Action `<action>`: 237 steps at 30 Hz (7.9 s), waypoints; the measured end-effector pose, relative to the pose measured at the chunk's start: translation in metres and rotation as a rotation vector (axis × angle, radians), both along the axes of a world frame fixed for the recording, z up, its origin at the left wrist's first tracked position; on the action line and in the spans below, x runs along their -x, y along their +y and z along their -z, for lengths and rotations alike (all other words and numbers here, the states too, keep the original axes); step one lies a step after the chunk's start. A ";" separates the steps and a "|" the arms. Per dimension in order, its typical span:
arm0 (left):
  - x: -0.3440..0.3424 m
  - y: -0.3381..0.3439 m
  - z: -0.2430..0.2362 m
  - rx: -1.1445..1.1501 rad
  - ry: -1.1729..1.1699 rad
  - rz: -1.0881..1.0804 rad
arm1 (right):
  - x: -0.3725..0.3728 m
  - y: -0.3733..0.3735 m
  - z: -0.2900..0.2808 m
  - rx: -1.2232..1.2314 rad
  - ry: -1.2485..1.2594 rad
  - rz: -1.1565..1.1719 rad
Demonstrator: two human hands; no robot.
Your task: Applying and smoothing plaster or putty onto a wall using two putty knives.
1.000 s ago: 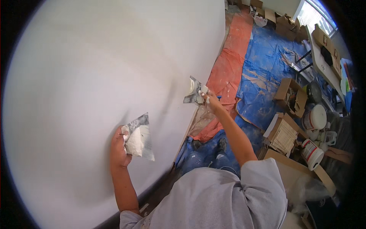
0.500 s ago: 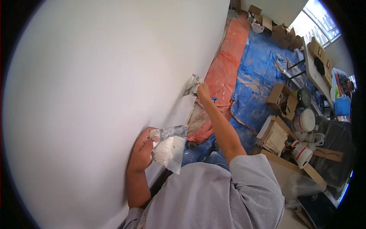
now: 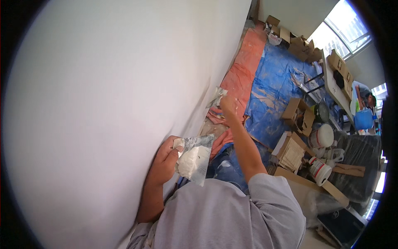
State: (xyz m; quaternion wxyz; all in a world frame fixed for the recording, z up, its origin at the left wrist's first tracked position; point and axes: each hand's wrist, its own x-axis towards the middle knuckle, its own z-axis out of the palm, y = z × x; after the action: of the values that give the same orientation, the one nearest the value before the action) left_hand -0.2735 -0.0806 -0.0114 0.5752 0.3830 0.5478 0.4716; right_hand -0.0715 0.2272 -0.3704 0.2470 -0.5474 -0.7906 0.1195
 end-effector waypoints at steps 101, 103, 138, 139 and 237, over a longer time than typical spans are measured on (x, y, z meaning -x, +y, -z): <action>0.005 -0.004 0.006 -0.052 0.007 0.039 | 0.012 0.023 -0.034 0.932 0.811 0.326; 0.007 -0.007 0.013 -0.051 0.031 0.021 | 0.034 0.020 -0.012 0.963 0.886 0.377; 0.012 -0.020 0.003 -0.002 0.117 -0.058 | 0.057 -0.057 -0.054 0.508 0.560 -0.005; 0.008 -0.014 0.000 -0.023 0.114 -0.027 | 0.057 -0.049 -0.034 0.490 0.559 0.021; -0.021 0.030 -0.004 0.136 -0.175 -0.171 | -0.127 -0.062 -0.094 1.143 1.577 -0.326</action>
State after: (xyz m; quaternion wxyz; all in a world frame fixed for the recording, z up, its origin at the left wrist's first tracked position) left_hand -0.2522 -0.0503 -0.0075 0.6030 0.2524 0.5569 0.5124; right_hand 0.0559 0.1656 -0.2762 0.3822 -0.2325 -0.2885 0.8465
